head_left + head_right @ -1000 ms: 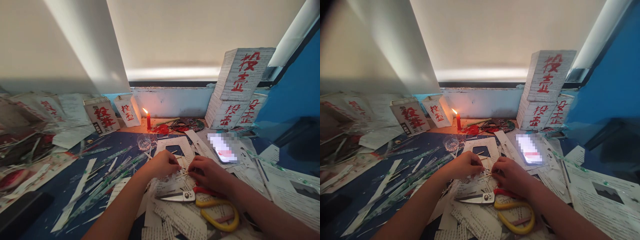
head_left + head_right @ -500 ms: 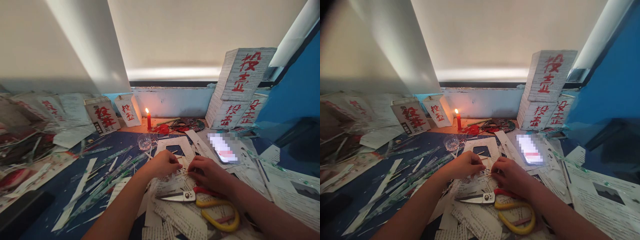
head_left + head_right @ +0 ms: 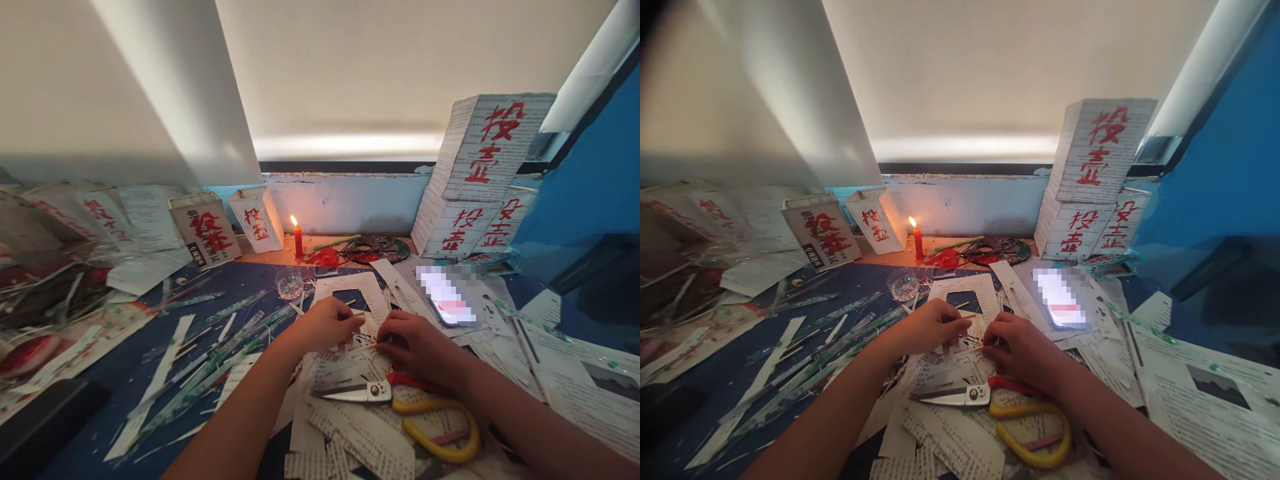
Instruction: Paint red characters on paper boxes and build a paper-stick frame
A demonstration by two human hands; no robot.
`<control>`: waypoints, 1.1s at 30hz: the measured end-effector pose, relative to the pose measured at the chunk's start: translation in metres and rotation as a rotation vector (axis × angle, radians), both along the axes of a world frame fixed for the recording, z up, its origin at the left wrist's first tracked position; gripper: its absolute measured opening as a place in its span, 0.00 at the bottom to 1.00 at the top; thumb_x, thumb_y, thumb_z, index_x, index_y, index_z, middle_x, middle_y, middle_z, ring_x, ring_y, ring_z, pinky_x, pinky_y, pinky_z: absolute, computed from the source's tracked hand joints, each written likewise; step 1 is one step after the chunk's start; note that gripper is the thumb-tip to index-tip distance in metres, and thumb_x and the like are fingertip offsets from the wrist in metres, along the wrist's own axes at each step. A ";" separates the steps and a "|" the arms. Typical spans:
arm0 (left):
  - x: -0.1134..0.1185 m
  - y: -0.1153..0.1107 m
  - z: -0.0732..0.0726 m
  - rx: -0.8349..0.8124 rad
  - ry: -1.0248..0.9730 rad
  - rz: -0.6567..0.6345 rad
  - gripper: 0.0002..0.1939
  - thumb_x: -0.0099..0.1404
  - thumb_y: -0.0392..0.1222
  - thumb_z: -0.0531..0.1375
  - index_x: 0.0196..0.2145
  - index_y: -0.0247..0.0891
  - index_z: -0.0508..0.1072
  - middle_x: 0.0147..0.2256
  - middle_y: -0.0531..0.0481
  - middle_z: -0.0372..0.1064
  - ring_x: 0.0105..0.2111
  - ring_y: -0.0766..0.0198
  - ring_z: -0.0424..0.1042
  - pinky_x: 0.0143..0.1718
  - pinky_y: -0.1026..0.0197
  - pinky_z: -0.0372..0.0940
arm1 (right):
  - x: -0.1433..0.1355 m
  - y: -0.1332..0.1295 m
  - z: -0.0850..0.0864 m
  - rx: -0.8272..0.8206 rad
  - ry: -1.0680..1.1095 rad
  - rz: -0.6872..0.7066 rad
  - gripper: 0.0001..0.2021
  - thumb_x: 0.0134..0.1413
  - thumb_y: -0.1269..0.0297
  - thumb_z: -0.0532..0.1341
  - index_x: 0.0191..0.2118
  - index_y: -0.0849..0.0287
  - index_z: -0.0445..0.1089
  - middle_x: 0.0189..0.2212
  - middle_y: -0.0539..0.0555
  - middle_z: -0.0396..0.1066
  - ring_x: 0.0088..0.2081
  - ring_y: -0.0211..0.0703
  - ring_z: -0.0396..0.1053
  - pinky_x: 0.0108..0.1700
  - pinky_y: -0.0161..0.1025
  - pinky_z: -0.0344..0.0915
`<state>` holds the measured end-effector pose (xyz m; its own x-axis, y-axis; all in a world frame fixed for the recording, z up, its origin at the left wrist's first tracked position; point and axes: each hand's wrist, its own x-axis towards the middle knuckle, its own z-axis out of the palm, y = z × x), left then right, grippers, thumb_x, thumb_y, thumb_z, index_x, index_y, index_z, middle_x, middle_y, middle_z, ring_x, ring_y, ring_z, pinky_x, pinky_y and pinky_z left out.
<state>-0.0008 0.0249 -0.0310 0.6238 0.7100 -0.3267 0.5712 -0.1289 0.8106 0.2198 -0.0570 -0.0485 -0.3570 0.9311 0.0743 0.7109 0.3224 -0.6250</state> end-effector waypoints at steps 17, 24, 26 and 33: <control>-0.024 -0.002 0.026 0.041 0.242 -0.131 0.09 0.54 0.46 0.64 0.30 0.38 0.77 0.25 0.49 0.74 0.22 0.63 0.72 0.22 0.63 0.62 | -0.002 -0.001 0.004 0.008 0.000 0.003 0.04 0.60 0.68 0.63 0.38 0.56 0.76 0.38 0.52 0.72 0.35 0.38 0.71 0.39 0.35 0.66; -0.016 -0.013 0.022 0.201 0.246 -0.169 0.08 0.50 0.41 0.62 0.29 0.39 0.79 0.28 0.49 0.76 0.27 0.62 0.73 0.26 0.62 0.60 | -0.001 -0.002 0.003 -0.014 0.007 -0.009 0.04 0.60 0.67 0.63 0.38 0.56 0.76 0.38 0.52 0.73 0.37 0.39 0.71 0.40 0.36 0.66; -0.014 -0.015 0.022 0.217 0.275 -0.147 0.08 0.49 0.38 0.61 0.29 0.39 0.79 0.29 0.49 0.77 0.27 0.62 0.73 0.25 0.63 0.60 | -0.001 -0.001 0.002 -0.015 0.006 -0.008 0.04 0.60 0.67 0.63 0.38 0.56 0.76 0.39 0.52 0.73 0.37 0.39 0.72 0.40 0.37 0.67; -0.013 -0.016 0.019 0.236 0.272 -0.126 0.08 0.49 0.38 0.61 0.28 0.39 0.79 0.27 0.48 0.77 0.25 0.62 0.72 0.25 0.61 0.60 | -0.003 0.000 0.001 -0.013 0.006 0.004 0.04 0.61 0.66 0.62 0.37 0.56 0.76 0.39 0.53 0.73 0.37 0.39 0.72 0.41 0.37 0.67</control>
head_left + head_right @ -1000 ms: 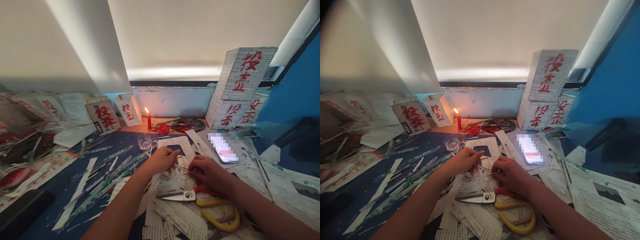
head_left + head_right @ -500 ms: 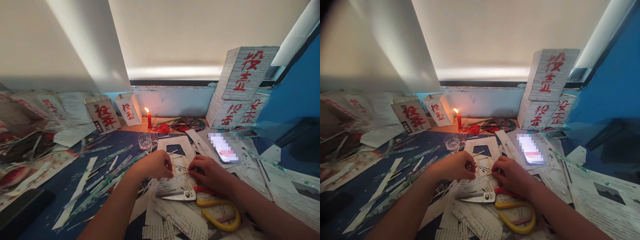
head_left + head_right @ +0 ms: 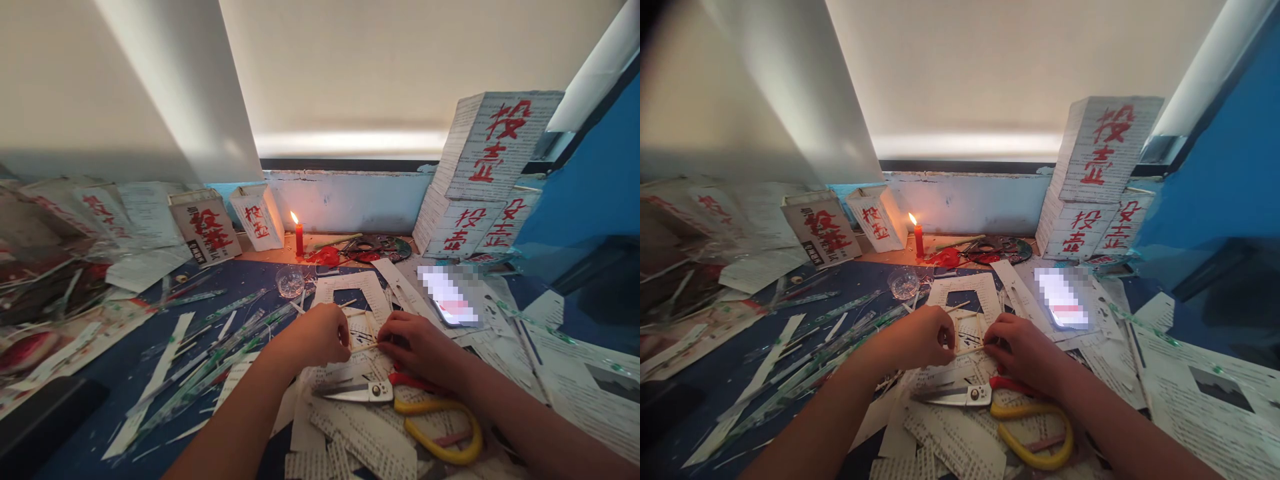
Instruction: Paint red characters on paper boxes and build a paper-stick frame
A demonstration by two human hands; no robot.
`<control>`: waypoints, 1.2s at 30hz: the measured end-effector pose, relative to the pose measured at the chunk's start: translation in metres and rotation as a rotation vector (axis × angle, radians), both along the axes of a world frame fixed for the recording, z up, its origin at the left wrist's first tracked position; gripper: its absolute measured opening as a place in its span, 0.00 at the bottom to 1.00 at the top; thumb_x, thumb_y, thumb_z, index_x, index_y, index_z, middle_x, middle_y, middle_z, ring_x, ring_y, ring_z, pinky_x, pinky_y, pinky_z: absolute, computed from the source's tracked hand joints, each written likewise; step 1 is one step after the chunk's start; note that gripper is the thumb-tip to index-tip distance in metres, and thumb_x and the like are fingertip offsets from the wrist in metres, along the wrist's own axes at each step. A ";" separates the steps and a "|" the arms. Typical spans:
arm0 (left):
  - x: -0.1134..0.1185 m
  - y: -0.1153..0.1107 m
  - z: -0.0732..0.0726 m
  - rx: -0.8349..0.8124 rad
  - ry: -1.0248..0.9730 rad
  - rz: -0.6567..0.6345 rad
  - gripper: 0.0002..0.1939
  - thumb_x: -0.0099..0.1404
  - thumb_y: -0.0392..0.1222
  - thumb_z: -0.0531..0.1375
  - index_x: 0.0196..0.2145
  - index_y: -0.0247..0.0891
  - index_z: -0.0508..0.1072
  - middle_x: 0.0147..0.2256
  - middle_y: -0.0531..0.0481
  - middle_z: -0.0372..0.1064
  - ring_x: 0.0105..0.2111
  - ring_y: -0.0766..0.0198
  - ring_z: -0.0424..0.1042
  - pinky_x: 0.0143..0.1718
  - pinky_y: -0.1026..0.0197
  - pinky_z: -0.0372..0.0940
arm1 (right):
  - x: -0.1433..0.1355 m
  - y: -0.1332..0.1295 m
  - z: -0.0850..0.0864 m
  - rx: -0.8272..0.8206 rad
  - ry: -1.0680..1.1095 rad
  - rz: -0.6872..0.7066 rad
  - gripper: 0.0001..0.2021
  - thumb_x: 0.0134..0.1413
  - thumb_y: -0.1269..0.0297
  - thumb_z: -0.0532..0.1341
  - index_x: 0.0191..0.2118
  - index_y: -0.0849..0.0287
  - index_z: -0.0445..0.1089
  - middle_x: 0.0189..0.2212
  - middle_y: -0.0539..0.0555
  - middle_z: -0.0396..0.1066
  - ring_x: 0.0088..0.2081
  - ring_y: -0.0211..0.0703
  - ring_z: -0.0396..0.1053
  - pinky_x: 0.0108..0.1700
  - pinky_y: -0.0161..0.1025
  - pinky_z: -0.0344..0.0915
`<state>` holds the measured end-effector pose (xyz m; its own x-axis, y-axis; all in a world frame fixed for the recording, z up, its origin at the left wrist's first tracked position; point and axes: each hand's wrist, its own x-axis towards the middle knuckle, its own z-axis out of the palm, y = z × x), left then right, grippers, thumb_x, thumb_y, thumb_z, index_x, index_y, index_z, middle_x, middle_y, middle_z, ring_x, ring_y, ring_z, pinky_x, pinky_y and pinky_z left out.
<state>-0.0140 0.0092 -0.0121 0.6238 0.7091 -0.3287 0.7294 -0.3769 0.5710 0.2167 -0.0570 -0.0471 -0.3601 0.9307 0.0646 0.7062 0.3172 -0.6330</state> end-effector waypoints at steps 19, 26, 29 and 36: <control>0.000 0.000 -0.003 -0.024 -0.025 0.013 0.08 0.49 0.36 0.60 0.28 0.39 0.79 0.27 0.47 0.77 0.26 0.60 0.73 0.25 0.61 0.61 | 0.001 -0.002 0.001 -0.009 0.017 0.020 0.06 0.60 0.69 0.62 0.38 0.56 0.77 0.39 0.53 0.73 0.37 0.40 0.72 0.41 0.38 0.67; 0.000 -0.001 -0.002 -0.042 -0.014 0.034 0.07 0.48 0.36 0.61 0.27 0.39 0.79 0.27 0.47 0.77 0.26 0.60 0.72 0.27 0.61 0.61 | 0.001 -0.001 0.000 0.000 0.015 0.024 0.06 0.60 0.69 0.62 0.39 0.56 0.77 0.39 0.53 0.74 0.37 0.40 0.73 0.41 0.38 0.68; 0.001 -0.001 -0.001 -0.055 -0.026 0.050 0.07 0.48 0.35 0.62 0.27 0.39 0.79 0.27 0.47 0.77 0.27 0.60 0.72 0.29 0.61 0.61 | 0.000 -0.001 0.001 -0.008 0.011 0.023 0.06 0.60 0.69 0.62 0.38 0.56 0.77 0.38 0.53 0.74 0.37 0.41 0.72 0.40 0.38 0.68; 0.004 -0.002 -0.001 -0.064 0.000 0.057 0.06 0.47 0.34 0.62 0.25 0.38 0.79 0.26 0.47 0.77 0.27 0.60 0.72 0.28 0.61 0.61 | 0.000 -0.002 0.001 -0.015 0.012 0.016 0.05 0.59 0.69 0.62 0.38 0.56 0.77 0.38 0.53 0.73 0.37 0.40 0.72 0.41 0.38 0.68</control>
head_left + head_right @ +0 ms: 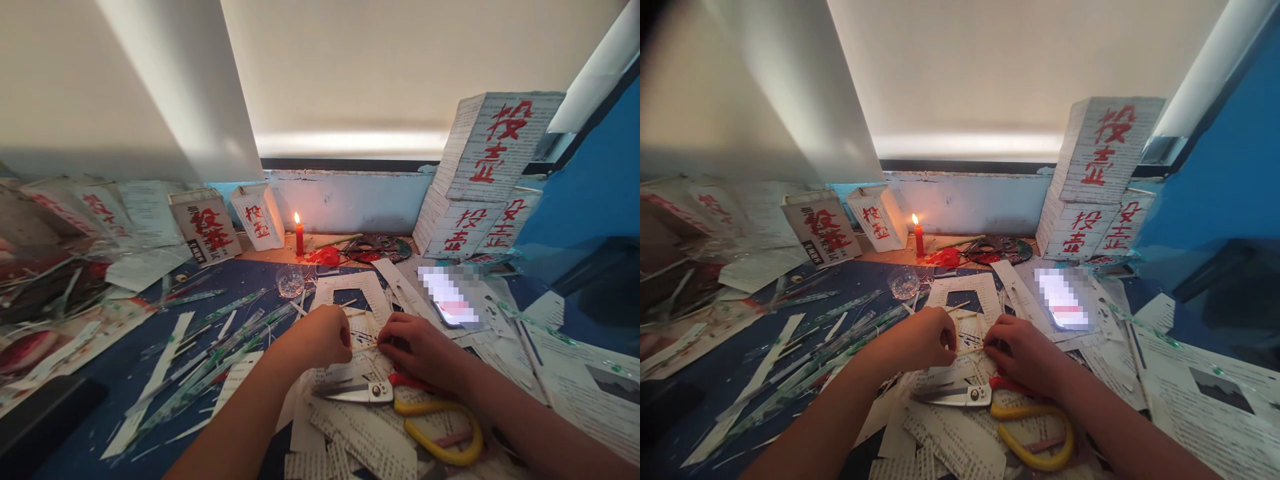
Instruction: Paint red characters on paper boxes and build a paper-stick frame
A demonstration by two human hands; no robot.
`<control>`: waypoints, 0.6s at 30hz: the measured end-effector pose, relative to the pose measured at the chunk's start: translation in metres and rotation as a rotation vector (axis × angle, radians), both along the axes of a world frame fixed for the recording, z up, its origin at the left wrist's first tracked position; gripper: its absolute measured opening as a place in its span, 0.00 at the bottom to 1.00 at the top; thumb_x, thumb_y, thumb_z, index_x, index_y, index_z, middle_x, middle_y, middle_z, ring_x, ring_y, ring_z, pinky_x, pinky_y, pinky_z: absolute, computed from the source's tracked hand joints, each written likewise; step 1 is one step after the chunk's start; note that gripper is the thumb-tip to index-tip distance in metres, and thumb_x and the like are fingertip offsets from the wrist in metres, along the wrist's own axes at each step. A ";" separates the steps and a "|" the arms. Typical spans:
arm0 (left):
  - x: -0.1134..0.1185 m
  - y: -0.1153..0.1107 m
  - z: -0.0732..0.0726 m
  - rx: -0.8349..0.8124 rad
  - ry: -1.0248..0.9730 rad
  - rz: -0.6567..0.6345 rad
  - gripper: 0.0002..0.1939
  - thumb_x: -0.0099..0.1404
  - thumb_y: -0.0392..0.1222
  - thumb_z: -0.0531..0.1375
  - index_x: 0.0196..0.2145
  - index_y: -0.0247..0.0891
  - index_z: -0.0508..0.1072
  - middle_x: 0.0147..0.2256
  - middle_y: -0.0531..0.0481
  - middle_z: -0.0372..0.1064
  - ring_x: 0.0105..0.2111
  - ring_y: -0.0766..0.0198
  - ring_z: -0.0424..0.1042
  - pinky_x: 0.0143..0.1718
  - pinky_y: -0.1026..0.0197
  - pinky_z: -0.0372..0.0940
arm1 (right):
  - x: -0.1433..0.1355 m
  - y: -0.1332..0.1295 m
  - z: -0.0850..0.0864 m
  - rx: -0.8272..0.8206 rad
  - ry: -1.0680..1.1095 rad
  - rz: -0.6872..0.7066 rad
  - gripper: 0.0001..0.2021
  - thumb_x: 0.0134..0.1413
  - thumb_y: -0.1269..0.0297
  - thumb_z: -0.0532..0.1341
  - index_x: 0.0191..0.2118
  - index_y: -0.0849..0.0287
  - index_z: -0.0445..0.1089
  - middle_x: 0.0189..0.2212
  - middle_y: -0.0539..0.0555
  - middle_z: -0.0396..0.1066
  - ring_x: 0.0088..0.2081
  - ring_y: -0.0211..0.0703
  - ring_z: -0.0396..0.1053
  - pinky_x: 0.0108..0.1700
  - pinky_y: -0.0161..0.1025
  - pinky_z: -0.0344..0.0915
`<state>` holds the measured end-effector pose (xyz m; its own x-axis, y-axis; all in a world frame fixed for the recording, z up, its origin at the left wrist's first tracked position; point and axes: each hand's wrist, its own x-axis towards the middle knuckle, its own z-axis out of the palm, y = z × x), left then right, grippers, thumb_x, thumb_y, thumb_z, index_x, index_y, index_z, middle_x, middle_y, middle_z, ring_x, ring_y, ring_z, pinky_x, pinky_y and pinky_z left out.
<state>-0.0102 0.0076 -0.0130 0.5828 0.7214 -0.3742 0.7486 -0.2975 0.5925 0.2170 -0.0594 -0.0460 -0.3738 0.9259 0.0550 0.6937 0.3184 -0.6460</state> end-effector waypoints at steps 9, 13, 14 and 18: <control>0.003 -0.001 -0.001 0.061 0.040 -0.024 0.08 0.46 0.35 0.60 0.26 0.39 0.79 0.27 0.47 0.77 0.24 0.61 0.71 0.23 0.62 0.58 | 0.001 0.001 0.000 -0.001 0.013 0.002 0.05 0.60 0.68 0.62 0.38 0.56 0.77 0.38 0.54 0.73 0.37 0.40 0.72 0.41 0.38 0.68; 0.004 -0.001 -0.003 0.058 0.034 -0.023 0.09 0.46 0.35 0.60 0.26 0.39 0.80 0.26 0.47 0.77 0.24 0.62 0.72 0.24 0.62 0.59 | 0.001 0.000 -0.001 -0.001 0.009 -0.003 0.06 0.60 0.68 0.62 0.38 0.56 0.77 0.39 0.54 0.73 0.37 0.41 0.72 0.40 0.38 0.68; 0.004 -0.001 -0.003 0.061 0.029 -0.023 0.09 0.46 0.35 0.60 0.26 0.39 0.80 0.26 0.47 0.77 0.24 0.62 0.72 0.24 0.62 0.59 | 0.000 -0.001 -0.001 -0.001 0.006 -0.003 0.06 0.60 0.68 0.62 0.38 0.56 0.77 0.39 0.54 0.73 0.37 0.40 0.72 0.41 0.38 0.68; 0.001 0.000 -0.002 0.063 0.000 -0.037 0.08 0.47 0.35 0.59 0.25 0.39 0.79 0.25 0.48 0.77 0.24 0.62 0.72 0.24 0.62 0.59 | 0.001 0.001 0.000 -0.003 -0.009 -0.001 0.06 0.60 0.67 0.61 0.39 0.56 0.77 0.39 0.54 0.73 0.36 0.40 0.72 0.40 0.38 0.68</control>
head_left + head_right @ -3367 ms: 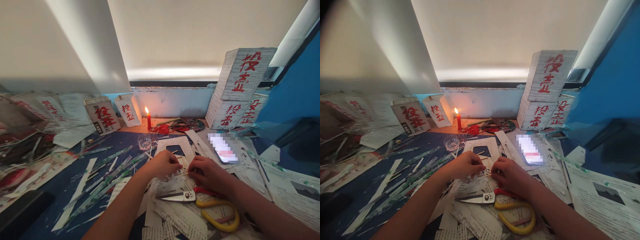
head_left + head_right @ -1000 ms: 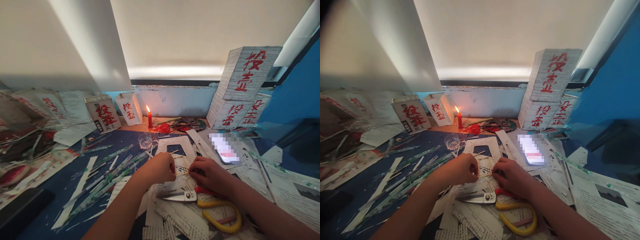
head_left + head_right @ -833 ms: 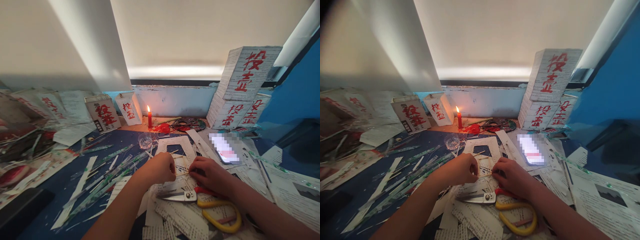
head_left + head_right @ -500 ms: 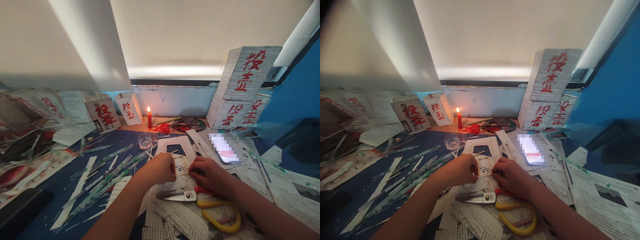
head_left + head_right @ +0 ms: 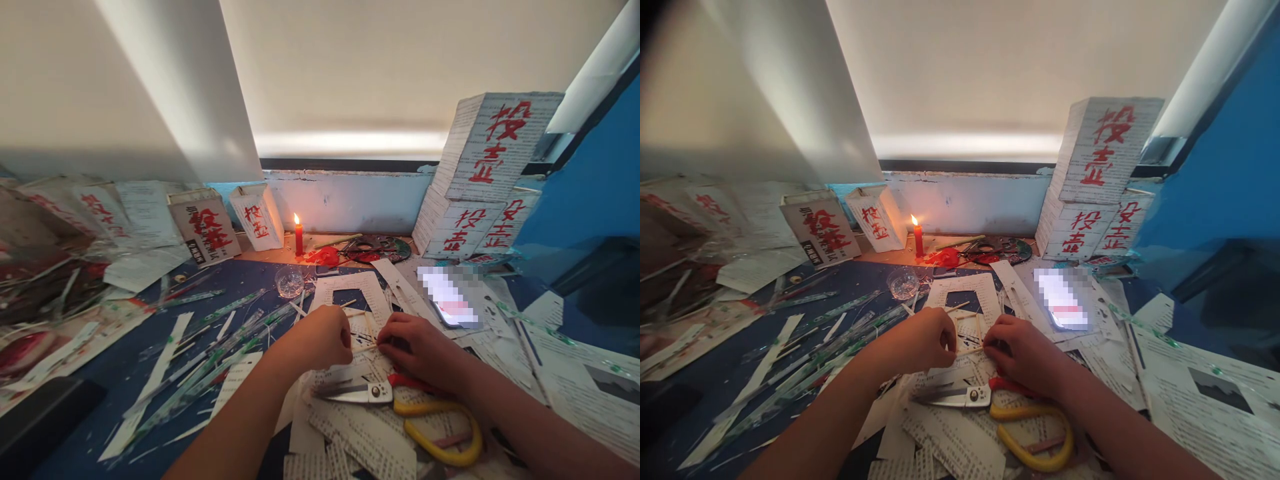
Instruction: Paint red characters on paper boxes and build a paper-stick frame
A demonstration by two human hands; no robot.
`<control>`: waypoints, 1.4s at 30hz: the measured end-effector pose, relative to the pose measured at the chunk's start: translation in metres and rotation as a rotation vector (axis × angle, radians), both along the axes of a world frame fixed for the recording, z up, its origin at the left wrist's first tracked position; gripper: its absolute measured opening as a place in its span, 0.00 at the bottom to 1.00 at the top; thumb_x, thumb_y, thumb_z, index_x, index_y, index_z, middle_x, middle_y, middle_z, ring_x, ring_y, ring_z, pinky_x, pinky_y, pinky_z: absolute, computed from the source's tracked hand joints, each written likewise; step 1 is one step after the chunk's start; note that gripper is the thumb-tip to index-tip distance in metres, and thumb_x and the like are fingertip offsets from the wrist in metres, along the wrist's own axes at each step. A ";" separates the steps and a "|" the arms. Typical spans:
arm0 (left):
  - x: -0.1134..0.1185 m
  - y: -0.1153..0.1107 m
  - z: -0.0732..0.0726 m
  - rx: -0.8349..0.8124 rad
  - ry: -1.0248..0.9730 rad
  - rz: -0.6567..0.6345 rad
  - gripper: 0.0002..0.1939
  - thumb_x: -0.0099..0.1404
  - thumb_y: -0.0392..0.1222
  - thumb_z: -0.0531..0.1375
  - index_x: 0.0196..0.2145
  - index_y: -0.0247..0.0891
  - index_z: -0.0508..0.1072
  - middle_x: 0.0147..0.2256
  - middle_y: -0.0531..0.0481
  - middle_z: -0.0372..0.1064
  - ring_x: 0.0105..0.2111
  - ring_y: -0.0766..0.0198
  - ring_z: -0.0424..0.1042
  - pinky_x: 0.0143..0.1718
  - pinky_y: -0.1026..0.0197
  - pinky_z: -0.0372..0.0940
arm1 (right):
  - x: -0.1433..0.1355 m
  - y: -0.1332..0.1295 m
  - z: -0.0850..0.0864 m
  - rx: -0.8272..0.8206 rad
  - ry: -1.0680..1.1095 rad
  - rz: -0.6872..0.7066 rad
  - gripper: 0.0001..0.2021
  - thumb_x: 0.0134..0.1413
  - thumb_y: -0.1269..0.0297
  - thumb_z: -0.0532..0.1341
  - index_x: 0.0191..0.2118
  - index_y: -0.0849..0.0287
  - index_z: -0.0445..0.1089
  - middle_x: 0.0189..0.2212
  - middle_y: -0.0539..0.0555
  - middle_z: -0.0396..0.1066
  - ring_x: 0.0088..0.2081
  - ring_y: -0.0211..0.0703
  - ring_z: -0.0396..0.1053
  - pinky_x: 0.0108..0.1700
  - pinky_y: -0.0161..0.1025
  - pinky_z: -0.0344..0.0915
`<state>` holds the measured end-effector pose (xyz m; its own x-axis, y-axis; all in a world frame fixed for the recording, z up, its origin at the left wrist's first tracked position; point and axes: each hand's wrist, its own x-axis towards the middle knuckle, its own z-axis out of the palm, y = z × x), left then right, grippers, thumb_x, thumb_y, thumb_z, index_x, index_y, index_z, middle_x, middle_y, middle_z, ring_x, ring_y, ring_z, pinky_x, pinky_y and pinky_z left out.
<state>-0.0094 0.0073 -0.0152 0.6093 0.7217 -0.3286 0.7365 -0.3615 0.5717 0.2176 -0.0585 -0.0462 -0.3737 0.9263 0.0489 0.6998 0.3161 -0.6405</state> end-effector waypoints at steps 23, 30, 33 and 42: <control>-0.005 0.013 0.026 -0.088 -0.632 0.307 0.13 0.60 0.50 0.66 0.31 0.37 0.78 0.16 0.55 0.65 0.16 0.71 0.60 0.17 0.67 0.52 | 0.020 -0.040 0.051 -0.319 -0.409 -0.039 0.10 0.38 0.67 0.66 0.32 0.53 0.70 0.29 0.48 0.70 0.27 0.39 0.62 0.25 0.35 0.50; -0.008 0.016 0.033 -0.052 -0.986 0.556 0.10 0.55 0.46 0.69 0.30 0.36 0.78 0.16 0.57 0.63 0.15 0.73 0.57 0.17 0.67 0.51 | 0.054 -0.025 0.061 -0.290 -0.020 0.020 0.09 0.51 0.66 0.64 0.40 0.53 0.66 0.30 0.46 0.64 0.29 0.37 0.58 0.30 0.34 0.57; -0.006 0.014 0.033 -0.010 -1.001 0.519 0.10 0.55 0.45 0.69 0.29 0.36 0.78 0.16 0.55 0.65 0.15 0.72 0.58 0.17 0.66 0.51 | 0.057 -0.018 0.062 -0.156 0.092 -0.096 0.13 0.55 0.59 0.66 0.43 0.54 0.64 0.29 0.46 0.61 0.29 0.38 0.57 0.31 0.34 0.58; 0.004 0.005 0.023 0.078 -0.963 0.393 0.10 0.57 0.47 0.67 0.32 0.37 0.79 0.18 0.55 0.63 0.18 0.72 0.55 0.19 0.64 0.48 | 0.060 -0.012 0.057 -0.028 -0.059 -0.242 0.26 0.50 0.54 0.70 0.52 0.54 0.63 0.42 0.55 0.70 0.39 0.47 0.68 0.38 0.38 0.66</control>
<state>-0.0057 0.0120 0.0077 0.3067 0.9241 0.2278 0.0548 -0.2561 0.9651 0.2775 -0.0710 0.0106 -0.1423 0.9898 0.0063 0.7892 0.1173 -0.6028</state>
